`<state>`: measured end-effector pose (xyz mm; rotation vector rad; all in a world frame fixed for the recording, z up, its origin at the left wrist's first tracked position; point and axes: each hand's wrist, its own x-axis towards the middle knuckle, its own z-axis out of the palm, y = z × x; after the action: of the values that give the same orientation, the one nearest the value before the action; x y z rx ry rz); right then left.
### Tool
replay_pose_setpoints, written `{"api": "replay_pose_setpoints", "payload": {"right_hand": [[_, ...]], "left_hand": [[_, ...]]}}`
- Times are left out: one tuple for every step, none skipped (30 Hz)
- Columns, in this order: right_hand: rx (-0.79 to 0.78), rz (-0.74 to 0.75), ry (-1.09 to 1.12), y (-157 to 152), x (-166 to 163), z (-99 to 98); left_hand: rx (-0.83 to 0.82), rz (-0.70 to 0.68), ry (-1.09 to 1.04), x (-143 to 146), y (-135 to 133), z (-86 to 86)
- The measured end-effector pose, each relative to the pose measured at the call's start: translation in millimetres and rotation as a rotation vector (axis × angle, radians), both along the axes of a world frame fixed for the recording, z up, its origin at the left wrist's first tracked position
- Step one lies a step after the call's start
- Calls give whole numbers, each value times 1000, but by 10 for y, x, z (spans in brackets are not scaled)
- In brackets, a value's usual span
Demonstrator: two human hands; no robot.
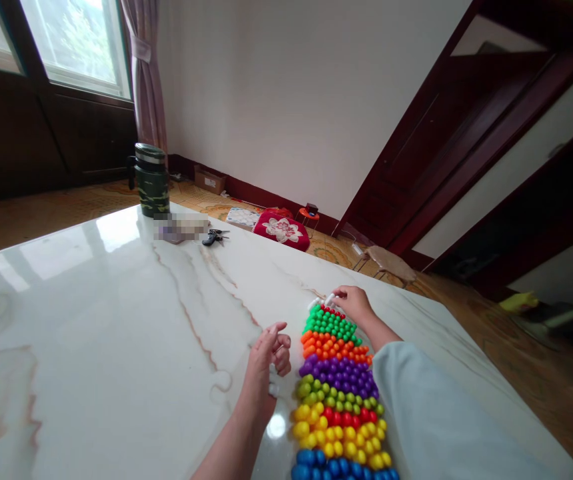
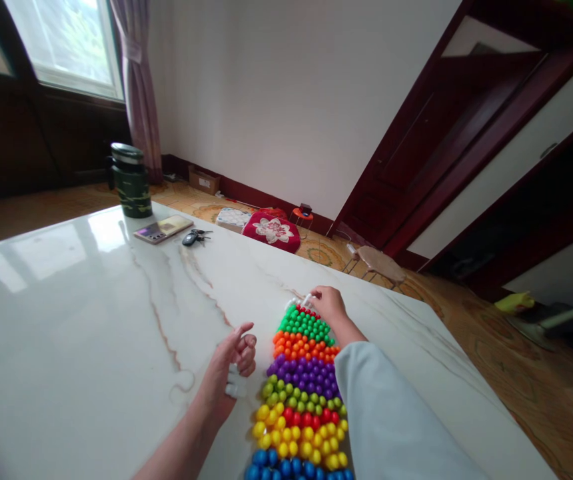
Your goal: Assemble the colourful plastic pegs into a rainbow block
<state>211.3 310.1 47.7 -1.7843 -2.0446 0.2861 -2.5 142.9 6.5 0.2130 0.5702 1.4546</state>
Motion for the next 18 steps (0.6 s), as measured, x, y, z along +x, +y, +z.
{"api": "replay_pose_setpoints", "payload": {"right_hand": [[-14,13,-5,10,-1,-26],[-26,23,-11,16,-5,-41],[-35,29,-18,21,-10,-45],[-43,34,-25,24,-15,-42],[-48,38,-35,25,-19,-35],[-53,41,-45,23,-24,-27],[-58,45,-56,18,-29,-18],[-62,49,-67,10,-37,-12],[-67,52,-78,0,-45,-8],[-72,55,-87,-11,-55,-7],[-77,57,-94,-23,-64,-9],[-82,59,-99,-34,-73,-12],[-87,61,-102,-42,-80,-15],[-91,61,-104,-49,-83,-17],[-94,61,-106,-53,-84,-14],[-95,59,-109,-56,-84,-5],[-93,52,-112,-60,-85,12],[-88,40,-117,-69,-92,39]], "left_hand": [[2,-1,1,1,2,-4],[4,-2,2,1,4,-6],[5,-3,3,1,6,-6],[6,-5,5,0,7,-5],[5,-10,7,0,8,-2],[4,-13,10,-1,9,2],[4,-17,12,-2,11,6],[5,-20,14,-2,13,10],[5,-20,14,-1,15,13],[5,-21,13,0,17,14],[6,-19,11,1,19,13],[6,-20,9,3,21,9],[5,-18,7,5,23,3],[4,-17,5,6,25,-5],[4,-19,4,7,26,-13],[8,-23,2,7,26,-21],[11,-24,-2,5,24,-27],[15,-27,-7,2,20,-30]]}}
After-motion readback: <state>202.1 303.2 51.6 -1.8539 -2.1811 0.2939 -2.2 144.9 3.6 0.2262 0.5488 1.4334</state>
